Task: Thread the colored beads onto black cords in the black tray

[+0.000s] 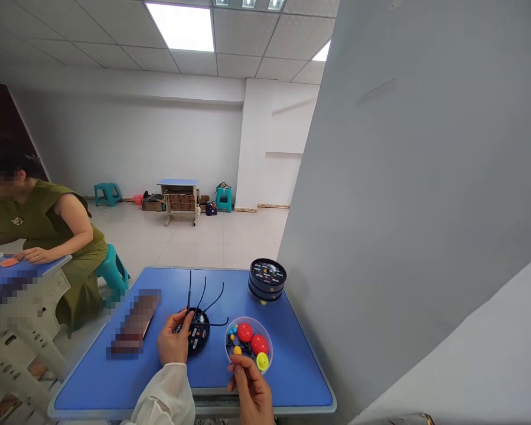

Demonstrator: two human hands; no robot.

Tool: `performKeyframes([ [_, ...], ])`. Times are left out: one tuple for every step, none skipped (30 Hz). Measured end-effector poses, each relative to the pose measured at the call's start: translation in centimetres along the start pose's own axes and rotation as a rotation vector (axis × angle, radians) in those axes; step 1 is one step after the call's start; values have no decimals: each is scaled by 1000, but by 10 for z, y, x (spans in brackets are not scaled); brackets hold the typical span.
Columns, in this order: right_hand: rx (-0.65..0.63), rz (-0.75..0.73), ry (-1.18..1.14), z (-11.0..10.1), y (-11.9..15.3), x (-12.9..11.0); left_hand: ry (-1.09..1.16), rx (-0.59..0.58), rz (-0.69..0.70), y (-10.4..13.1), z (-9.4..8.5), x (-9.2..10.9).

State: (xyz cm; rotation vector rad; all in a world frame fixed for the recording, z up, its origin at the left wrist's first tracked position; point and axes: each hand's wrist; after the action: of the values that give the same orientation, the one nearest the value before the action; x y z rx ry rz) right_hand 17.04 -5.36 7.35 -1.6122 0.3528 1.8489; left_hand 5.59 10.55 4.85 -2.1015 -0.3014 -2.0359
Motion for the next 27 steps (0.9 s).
performKeyframes([
  [12, -7, -5, 0, 0, -3, -10, 7, -2, -1, 1, -1],
  [18, -12, -9, 1, 1, -5, -23, 16, -3, -2, 1, -1],
  [20, -17, -11, 1, 2, -7, -37, 26, -4, -3, 2, -1],
  [19, -23, -11, 1, 3, -8, -55, 35, -3, -3, 2, -1],
  [16, -29, -9, 2, 4, -8, -74, 42, 0, -3, 2, 0],
  [12, -36, -8, 1, 5, -8, -94, 48, 4, -2, 2, 0],
  [11, -44, -8, 0, 5, -8, -115, 54, 10, -2, 2, 1],
  [12, -53, -7, -1, 4, -8, -136, 60, 16, 0, 1, 2],
  [12, -64, -2, -3, 4, -9, -159, 66, 22, 1, 1, 3],
  [13, -76, 9, -5, 3, -10, -184, 73, 28, 1, 1, 4],
  [18, -92, 25, -8, 2, -11, -211, 79, 33, 2, 0, 5],
  [24, -109, 43, -10, 2, -13, -239, 84, 39, 3, 0, 6],
  [30, -125, 59, -13, 1, -15, -268, 89, 44, 3, -1, 6],
  [34, -139, 73, -15, 1, -17, -298, 92, 47, 3, -1, 7],
  [36, -149, 84, -17, 1, -19, -328, 94, 49, 4, -2, 7],
  [37, -155, 92, -18, 1, -21, -357, 94, 49, 4, -3, 7],
  [40, -159, 100, -19, 2, -22, -385, 93, 50, 4, -4, 7],
  [42, -160, 108, -20, 2, -24, -413, 92, 51, 4, -5, 6],
  [47, -160, 118, -21, 2, -25, -439, 88, 55, 4, -6, 6],
  [54, -160, 132, -22, 2, -26, -463, 84, 61, 3, -7, 6],
  [60, -160, 151, -23, 2, -26, -486, 79, 69, 3, -8, 5],
  [65, -163, 180, -25, 0, -26, -506, 73, 75, 2, -9, 5],
  [71, -176, 226, -28, -2, -26, -524, 67, 80, 2, -10, 4],
  [72, -204, 292, -31, -4, -26, -540, 62, 83, 1, -11, 4],
  [65, -248, 377, -35, -6, -25, -553, 57, 85, 1, -11, 3],
  [42, -302, 480, -39, -9, -24, -562, 54, 86, 0, -11, 3],
  [2, -359, 592, -44, -12, -22, -566, 50, 88, 0, -11, 2],
])
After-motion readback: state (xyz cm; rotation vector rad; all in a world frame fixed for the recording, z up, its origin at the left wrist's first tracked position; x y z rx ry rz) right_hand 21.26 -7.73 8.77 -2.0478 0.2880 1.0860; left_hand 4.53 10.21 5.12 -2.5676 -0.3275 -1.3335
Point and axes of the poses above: each hand's wrist, its own y-axis away from the middle knuckle, its own z-axis out of the palm, x = y × z, and after that the axes turned 10 degrees about -z, right-handed
